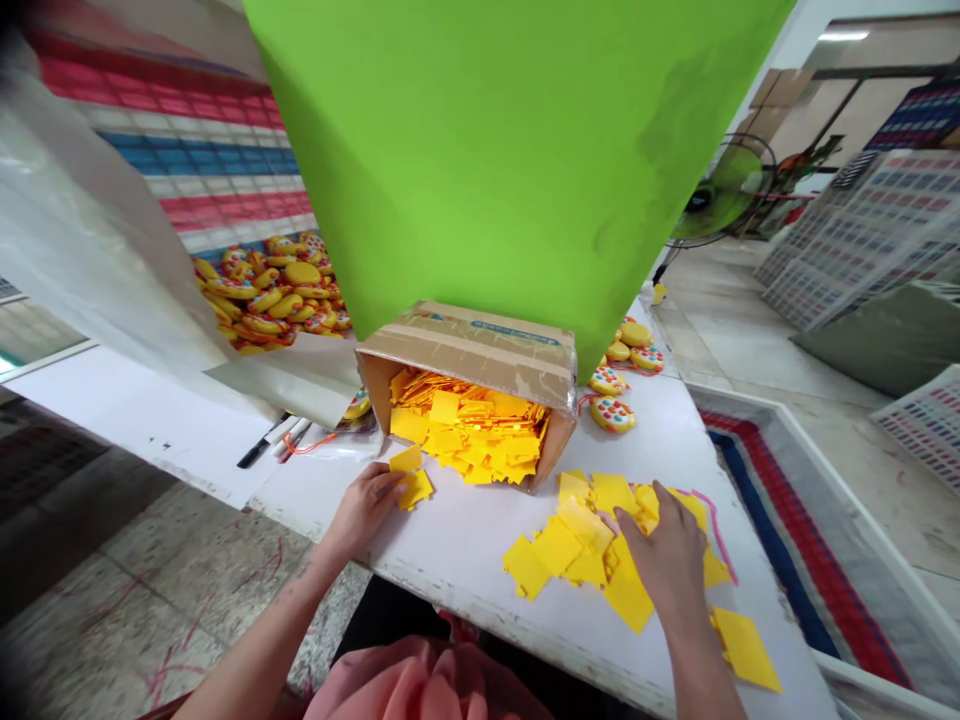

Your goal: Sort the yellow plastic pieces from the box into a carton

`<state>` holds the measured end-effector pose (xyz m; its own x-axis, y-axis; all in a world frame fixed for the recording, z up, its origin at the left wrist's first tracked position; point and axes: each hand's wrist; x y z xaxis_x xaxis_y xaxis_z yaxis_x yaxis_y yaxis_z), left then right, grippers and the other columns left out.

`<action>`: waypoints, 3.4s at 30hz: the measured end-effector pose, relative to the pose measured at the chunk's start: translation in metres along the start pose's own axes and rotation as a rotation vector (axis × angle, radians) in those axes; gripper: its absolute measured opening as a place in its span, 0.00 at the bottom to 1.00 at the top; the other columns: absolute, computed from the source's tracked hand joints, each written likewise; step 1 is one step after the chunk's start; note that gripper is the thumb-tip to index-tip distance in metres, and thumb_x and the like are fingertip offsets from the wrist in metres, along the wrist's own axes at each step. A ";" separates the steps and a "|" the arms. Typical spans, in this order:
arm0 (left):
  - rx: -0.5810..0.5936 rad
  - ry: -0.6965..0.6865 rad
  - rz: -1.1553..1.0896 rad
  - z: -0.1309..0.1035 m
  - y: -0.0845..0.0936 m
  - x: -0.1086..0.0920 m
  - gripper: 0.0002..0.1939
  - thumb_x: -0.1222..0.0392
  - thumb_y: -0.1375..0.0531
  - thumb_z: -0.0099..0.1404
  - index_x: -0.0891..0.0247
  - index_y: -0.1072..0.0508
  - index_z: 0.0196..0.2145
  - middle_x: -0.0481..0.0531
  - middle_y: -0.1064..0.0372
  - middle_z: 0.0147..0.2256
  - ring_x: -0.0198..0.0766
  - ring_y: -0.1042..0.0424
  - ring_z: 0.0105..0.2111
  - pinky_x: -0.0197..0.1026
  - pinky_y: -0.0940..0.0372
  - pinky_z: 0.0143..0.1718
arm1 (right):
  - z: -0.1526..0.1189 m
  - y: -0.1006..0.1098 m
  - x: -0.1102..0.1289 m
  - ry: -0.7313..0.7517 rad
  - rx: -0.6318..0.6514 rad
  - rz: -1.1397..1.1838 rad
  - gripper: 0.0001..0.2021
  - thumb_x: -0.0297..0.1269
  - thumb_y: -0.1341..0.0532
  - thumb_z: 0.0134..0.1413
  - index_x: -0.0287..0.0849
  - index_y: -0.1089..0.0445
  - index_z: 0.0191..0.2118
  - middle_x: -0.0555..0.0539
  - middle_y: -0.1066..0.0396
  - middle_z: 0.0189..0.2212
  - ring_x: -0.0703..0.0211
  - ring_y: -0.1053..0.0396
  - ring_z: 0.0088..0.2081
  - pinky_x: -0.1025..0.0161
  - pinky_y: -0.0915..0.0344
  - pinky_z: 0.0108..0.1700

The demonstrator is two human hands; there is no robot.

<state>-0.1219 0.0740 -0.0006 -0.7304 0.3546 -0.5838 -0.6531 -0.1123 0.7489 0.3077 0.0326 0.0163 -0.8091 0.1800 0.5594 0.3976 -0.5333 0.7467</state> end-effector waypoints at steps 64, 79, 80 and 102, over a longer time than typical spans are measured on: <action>-0.194 0.372 -1.084 0.067 0.003 -0.033 0.19 0.51 0.34 0.56 0.59 0.39 0.38 0.45 0.31 0.35 0.35 0.28 0.33 0.41 0.28 0.35 | -0.076 -0.071 0.158 -0.389 0.886 1.231 0.19 0.49 0.34 0.52 0.45 0.29 0.47 0.43 0.27 0.46 0.54 0.29 0.44 0.54 0.35 0.48; -0.529 0.546 -0.891 0.016 -0.004 -0.010 0.18 0.48 0.36 0.57 0.60 0.36 0.37 0.45 0.34 0.31 0.31 0.32 0.28 0.33 0.36 0.28 | -0.094 -0.091 0.175 -0.692 1.014 1.441 0.20 0.41 0.29 0.45 0.44 0.27 0.45 0.42 0.26 0.45 0.54 0.27 0.42 0.54 0.35 0.48; -0.556 0.524 -0.819 0.013 -0.003 -0.006 0.17 0.48 0.36 0.57 0.60 0.36 0.37 0.44 0.35 0.30 0.31 0.34 0.27 0.32 0.36 0.27 | -0.094 -0.091 0.175 -0.698 1.014 1.442 0.20 0.41 0.29 0.45 0.43 0.27 0.45 0.42 0.26 0.45 0.53 0.27 0.42 0.54 0.35 0.48; -0.113 -0.129 -0.094 0.043 -0.021 -0.055 0.13 0.54 0.39 0.63 0.60 0.28 0.44 0.57 0.30 0.43 0.48 0.32 0.45 0.49 0.36 0.47 | -0.096 -0.054 0.135 -0.639 0.677 1.301 0.17 0.49 0.33 0.48 0.48 0.30 0.41 0.48 0.25 0.41 0.50 0.28 0.41 0.55 0.31 0.40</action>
<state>-0.0588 0.0966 0.0291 -0.6381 0.4833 -0.5994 -0.7409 -0.1735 0.6488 0.1355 0.0063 0.0172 0.4547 0.3096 0.8351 0.8905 -0.1764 -0.4194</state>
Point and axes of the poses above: each hand's wrist, its own z-axis towards the middle knuckle, its own y-axis out of the back of the hand, x = y × z
